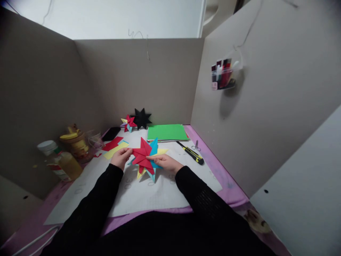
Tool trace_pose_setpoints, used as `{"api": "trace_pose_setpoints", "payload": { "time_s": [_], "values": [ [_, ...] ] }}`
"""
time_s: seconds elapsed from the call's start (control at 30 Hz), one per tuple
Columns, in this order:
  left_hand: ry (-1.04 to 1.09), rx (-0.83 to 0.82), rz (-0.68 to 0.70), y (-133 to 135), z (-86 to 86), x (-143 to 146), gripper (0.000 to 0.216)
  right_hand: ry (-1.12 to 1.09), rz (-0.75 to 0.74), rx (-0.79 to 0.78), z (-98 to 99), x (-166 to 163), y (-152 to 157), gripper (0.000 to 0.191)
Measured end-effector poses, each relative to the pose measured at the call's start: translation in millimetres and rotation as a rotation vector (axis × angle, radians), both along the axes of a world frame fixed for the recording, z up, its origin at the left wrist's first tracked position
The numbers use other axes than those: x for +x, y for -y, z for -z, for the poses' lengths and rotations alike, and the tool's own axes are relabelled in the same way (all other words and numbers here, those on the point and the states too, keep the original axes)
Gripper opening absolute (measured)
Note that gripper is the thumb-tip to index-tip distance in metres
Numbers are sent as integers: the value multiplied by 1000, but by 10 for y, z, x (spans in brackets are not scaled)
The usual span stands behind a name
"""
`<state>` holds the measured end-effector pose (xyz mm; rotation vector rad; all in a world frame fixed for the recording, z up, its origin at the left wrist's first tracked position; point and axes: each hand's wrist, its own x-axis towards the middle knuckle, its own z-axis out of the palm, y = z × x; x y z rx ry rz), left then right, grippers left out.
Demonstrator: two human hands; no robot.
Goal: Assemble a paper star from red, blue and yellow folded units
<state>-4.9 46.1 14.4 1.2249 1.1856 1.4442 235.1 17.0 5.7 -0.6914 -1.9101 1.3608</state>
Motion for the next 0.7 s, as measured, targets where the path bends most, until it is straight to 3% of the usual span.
{"api": "trace_pose_setpoints", "payload": {
  "time_s": [0.2, 0.33, 0.7],
  "values": [
    [-3, -27, 31, -8, 19, 0, 33, 8, 10, 18, 3, -5, -5, 59],
    [42, -31, 125, -12, 61, 38, 35, -6, -7, 36, 18, -11, -6, 56],
    [63, -78, 243, 64, 73, 144, 58, 16, -54, -17, 17, -1, 7, 61]
  ]
}}
